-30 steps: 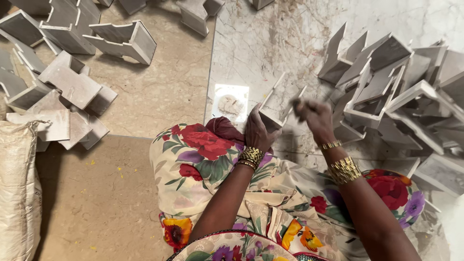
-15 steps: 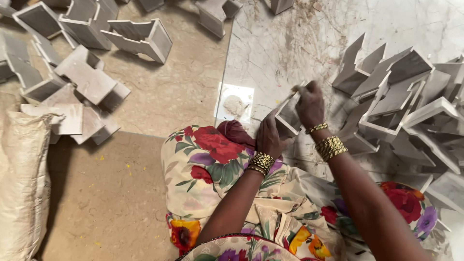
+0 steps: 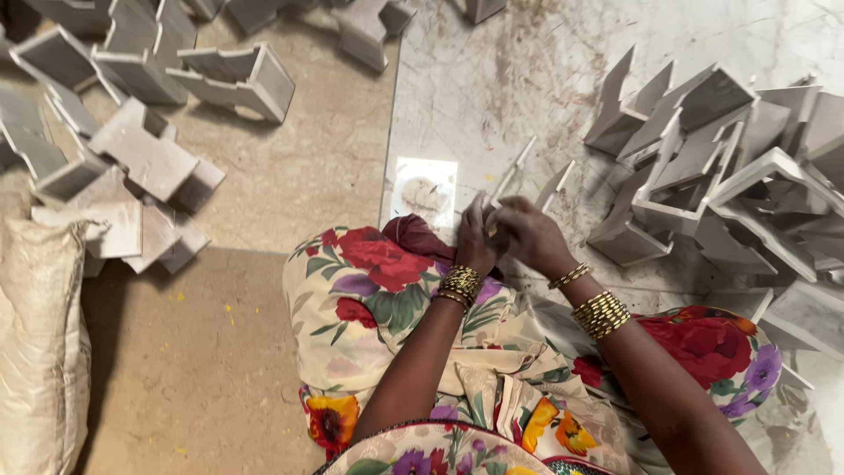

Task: The person sits on the floor among piles of white plaster mold pieces. They pick up pieces one at a time, turn them over and rub or feel their surfaces and edges, then place them into a separate pile, repeating this handling across the episode.

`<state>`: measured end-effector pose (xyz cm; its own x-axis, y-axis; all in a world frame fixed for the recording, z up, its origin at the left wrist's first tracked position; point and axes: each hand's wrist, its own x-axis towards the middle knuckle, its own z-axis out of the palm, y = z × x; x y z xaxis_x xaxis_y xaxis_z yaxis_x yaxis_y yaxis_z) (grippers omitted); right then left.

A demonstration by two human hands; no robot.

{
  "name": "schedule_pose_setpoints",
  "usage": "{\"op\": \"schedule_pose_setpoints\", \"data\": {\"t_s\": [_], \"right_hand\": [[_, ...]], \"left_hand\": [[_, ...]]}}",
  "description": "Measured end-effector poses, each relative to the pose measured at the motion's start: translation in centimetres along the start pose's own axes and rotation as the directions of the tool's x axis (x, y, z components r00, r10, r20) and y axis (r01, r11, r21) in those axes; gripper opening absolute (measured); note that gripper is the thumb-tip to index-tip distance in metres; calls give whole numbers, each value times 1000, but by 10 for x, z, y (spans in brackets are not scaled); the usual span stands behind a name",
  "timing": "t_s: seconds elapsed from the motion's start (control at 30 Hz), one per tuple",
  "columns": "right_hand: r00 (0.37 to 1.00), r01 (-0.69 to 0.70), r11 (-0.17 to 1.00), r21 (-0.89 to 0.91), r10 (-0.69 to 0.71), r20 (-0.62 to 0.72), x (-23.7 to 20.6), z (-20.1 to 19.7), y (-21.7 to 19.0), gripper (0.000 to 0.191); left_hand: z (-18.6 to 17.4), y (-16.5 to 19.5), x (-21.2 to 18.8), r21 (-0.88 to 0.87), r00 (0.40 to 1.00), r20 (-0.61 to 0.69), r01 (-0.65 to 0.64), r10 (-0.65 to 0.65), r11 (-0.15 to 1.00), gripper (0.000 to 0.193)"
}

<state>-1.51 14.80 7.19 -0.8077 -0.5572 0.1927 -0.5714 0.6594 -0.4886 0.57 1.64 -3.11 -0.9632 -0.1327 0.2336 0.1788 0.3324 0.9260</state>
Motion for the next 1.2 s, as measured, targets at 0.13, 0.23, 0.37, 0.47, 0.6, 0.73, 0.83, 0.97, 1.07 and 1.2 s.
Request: {"op": "schedule_pose_setpoints", "data": {"t_s": [0.13, 0.23, 0.37, 0.47, 0.6, 0.73, 0.83, 0.97, 1.07, 1.2], "right_hand": [[968, -161, 905, -393, 223, 115, -20, -9, 21, 23], [937, -289, 784, -549, 349, 5, -27, -33, 44, 23], [914, -362, 870, -336, 260, -312, -29, -44, 54, 40], [979, -157, 791, -591, 47, -197, -25, -37, 52, 27], [992, -116, 636, -763, 35, -122, -7, -29, 42, 20], [846, -429, 708, -561, 532, 24, 45, -11, 23, 11], [896, -439, 894, -87, 443, 38, 110, 4, 12, 11], [967, -244, 884, 400, 250, 39, 222, 27, 2, 9], [959, -259, 824, 504, 282, 30, 305, 50, -7, 8], [910, -316, 670, 672, 415, 14, 390, 84, -17, 12]], "left_hand": [[8, -6, -7, -221, 907, 410, 197, -92, 955, 90], [9, -4, -12, -264, 843, 522, 309, -134, 914, 93], [3, 5, -10, -227, 845, 511, 311, -159, 923, 90], [3, 11, -4, -241, 851, 491, 338, -186, 910, 89], [6, 9, 6, -499, 879, 437, 413, -190, 762, 86], [-2, -8, 26, -803, 906, 254, 393, -339, 448, 67], [-11, -18, 43, -970, 835, 42, 166, -549, 178, 55], [-14, -22, 53, -911, 719, -113, 201, -686, 361, 48], [-15, -19, 60, -918, 648, -12, 294, -762, 265, 43], [-18, -22, 69, -933, 696, 12, 265, -718, 242, 43]]}}
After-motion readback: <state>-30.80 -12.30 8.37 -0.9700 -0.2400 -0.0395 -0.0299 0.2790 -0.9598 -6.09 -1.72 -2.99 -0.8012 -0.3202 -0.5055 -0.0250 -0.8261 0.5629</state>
